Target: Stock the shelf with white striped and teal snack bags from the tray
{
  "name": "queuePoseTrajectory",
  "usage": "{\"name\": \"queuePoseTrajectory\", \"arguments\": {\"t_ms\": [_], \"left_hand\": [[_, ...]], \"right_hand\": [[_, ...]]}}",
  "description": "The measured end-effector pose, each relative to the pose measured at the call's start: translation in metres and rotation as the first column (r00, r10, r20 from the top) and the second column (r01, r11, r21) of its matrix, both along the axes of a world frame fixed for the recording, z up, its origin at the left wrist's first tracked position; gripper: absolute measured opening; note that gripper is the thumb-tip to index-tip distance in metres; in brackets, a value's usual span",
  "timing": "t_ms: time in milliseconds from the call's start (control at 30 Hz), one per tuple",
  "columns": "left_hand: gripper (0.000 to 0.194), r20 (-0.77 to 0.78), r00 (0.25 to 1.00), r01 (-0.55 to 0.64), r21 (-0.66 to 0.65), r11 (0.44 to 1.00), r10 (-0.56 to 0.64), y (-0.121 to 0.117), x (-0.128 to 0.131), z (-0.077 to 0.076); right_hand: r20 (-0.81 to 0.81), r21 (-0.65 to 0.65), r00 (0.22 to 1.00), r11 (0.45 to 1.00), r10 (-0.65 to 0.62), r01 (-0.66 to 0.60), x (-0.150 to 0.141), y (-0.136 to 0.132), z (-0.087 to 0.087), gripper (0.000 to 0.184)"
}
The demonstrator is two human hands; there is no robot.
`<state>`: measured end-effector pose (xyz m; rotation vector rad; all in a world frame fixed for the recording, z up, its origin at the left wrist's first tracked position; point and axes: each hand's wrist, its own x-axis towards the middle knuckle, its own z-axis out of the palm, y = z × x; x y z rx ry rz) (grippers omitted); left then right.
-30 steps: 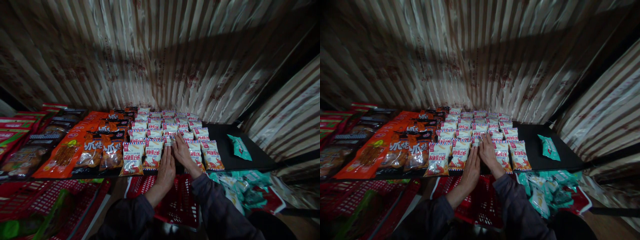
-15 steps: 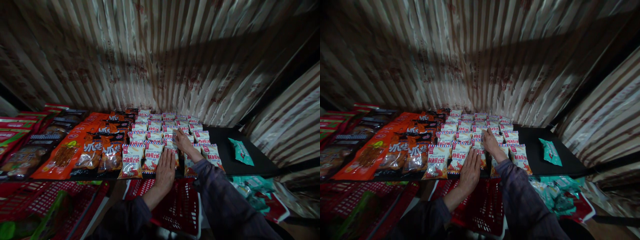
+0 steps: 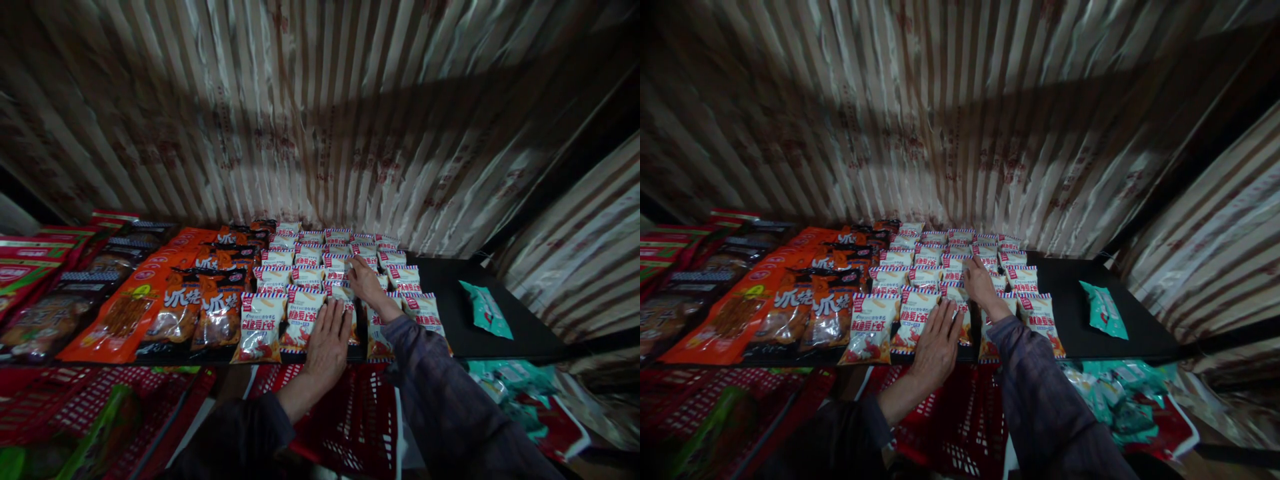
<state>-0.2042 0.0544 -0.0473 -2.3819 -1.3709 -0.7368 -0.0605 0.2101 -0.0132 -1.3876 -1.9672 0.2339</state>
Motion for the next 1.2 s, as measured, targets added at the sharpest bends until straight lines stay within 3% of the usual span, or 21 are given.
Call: {"name": "queuePoseTrajectory", "arguments": {"t_ms": [267,533,700,867,933,1100,1200], "left_hand": [[0.052,0.008,0.996,0.093,-0.038,0.995,-0.093,0.007,-0.001,0.001],[0.052,0.015,0.998,0.056,-0.023,0.998,-0.056,0.006,-0.001,0.002],[0.053,0.014,0.997,0.076,-0.029,0.997,-0.076,0.003,-0.003,0.004],[0.049,0.031,0.997,0.071,-0.037,0.997,-0.07,0.0,-0.004,0.008],[0.05,0.048,0.996,0.07,-0.037,0.997,-0.069,-0.001,-0.008,0.009],[0.052,0.071,0.995,0.08,-0.049,0.996,-0.076,-0.004,-0.019,0.01],[0.054,0.097,0.99,0.103,-0.042,0.994,-0.098,-0.007,-0.016,0.01]], "right_hand": [[-0.038,0.01,0.999,1.0,0.018,-0.018,-0.002,0.018,0.002,0.042],[-0.049,0.056,0.999,0.998,-0.008,0.011,0.01,-0.003,0.014,0.042],[-0.045,0.067,0.998,0.997,0.043,-0.04,0.022,-0.036,0.027,0.041],[-0.112,0.04,0.993,0.998,0.045,-0.041,0.017,-0.088,0.026,0.042],[-0.138,0.04,0.99,0.999,0.001,0.005,0.017,-0.112,0.02,0.043],[-0.179,0.098,0.951,0.957,-0.252,0.272,0.033,-0.165,-0.007,0.046],[-0.183,0.087,0.936,0.943,-0.301,0.32,0.045,-0.186,-0.027,0.045]]}}
